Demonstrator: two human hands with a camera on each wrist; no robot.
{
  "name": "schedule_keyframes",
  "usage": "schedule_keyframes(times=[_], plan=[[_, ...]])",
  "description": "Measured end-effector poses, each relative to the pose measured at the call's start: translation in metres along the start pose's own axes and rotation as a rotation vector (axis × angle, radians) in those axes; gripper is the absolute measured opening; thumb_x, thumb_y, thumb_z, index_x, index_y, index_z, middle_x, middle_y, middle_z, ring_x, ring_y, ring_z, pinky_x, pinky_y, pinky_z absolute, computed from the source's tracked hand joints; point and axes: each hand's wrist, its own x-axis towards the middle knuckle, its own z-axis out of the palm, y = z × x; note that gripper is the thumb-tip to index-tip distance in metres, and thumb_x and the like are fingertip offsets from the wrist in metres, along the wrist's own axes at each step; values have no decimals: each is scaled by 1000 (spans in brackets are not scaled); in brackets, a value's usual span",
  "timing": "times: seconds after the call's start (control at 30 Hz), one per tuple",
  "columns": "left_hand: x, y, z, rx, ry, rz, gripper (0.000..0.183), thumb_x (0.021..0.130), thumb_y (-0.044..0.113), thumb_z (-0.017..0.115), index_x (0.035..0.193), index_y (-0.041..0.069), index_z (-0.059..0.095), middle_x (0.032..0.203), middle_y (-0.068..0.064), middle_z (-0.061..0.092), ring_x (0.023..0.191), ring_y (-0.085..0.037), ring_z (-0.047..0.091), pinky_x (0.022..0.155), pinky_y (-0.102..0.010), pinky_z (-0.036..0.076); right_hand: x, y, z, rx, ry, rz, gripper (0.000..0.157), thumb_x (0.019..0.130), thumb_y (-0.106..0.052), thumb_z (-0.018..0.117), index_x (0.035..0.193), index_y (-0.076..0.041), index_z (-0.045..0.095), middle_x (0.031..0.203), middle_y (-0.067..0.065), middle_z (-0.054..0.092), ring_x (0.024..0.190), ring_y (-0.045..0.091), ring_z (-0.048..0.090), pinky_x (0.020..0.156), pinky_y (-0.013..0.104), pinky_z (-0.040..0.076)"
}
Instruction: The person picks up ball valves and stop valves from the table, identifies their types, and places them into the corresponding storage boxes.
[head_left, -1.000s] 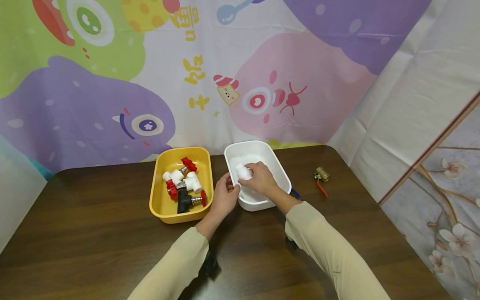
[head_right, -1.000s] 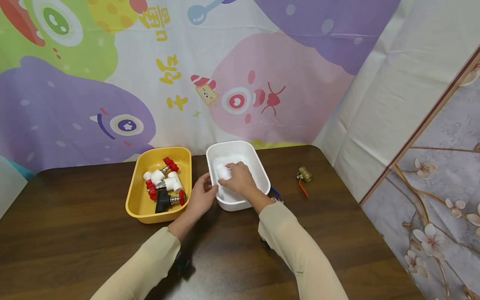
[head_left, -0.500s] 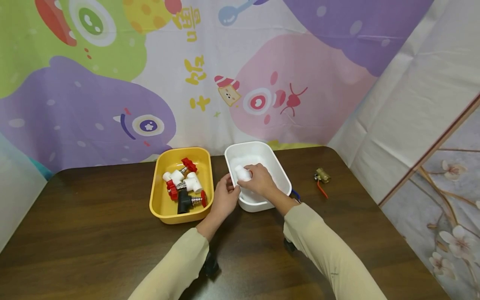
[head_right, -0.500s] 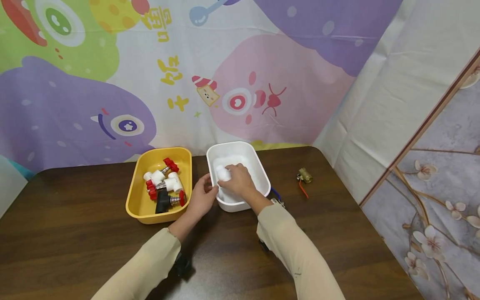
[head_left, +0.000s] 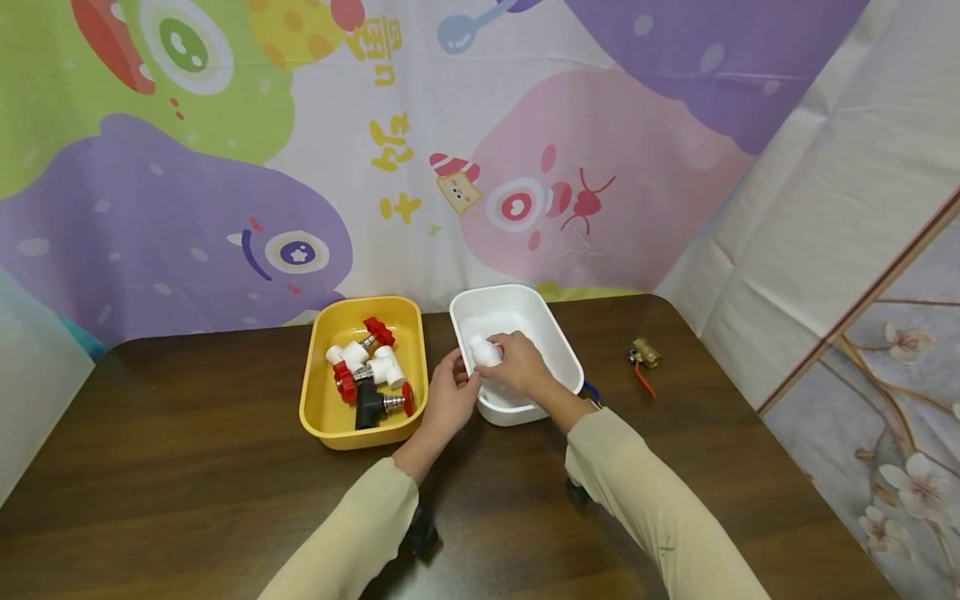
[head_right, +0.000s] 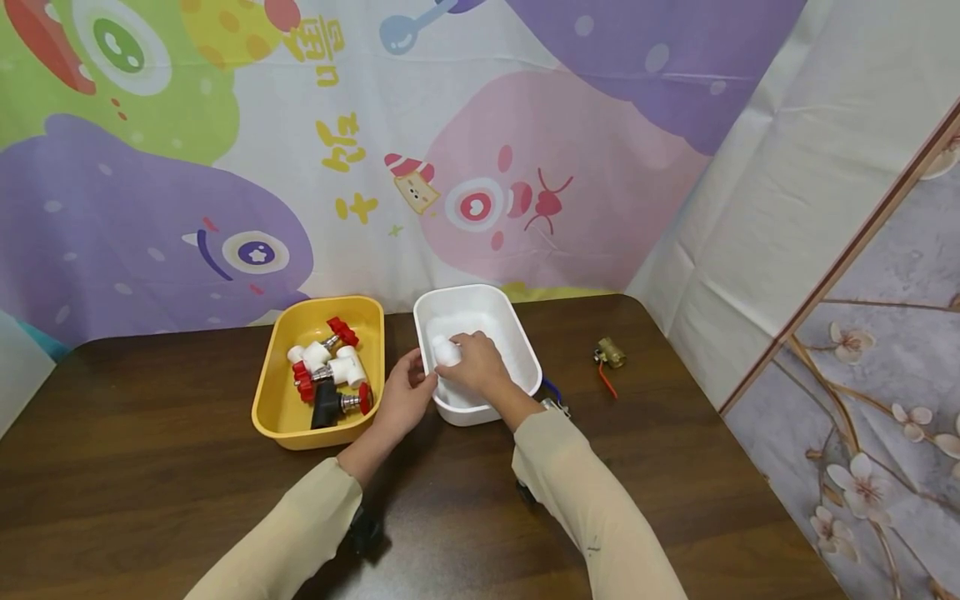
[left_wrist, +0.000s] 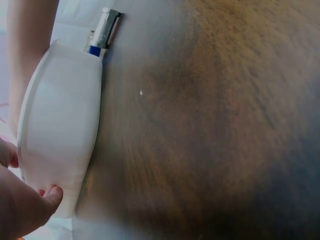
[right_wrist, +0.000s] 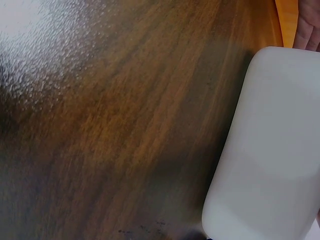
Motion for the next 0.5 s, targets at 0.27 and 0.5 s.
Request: schedule_keyframes(times=[0.27, 0.5], plan=[[1, 0, 0, 2, -6, -16, 51, 91, 12, 56, 137, -2, 40, 120, -19, 51, 107, -27, 57, 93, -36, 51, 0, 1, 1, -8, -20, 6, 58, 74, -36, 74, 121, -5, 60, 95, 10, 58, 87, 21, 51, 74, 32, 44], [-1, 1, 0, 3, -11, -20, 51, 91, 13, 56, 137, -1, 39, 121, -19, 50, 108, -28, 56, 92, -37, 51, 0, 0, 1, -7, -54, 26, 60, 75, -37, 73, 123, -5, 58, 101, 12, 58, 92, 23, 53, 79, 35, 45]])
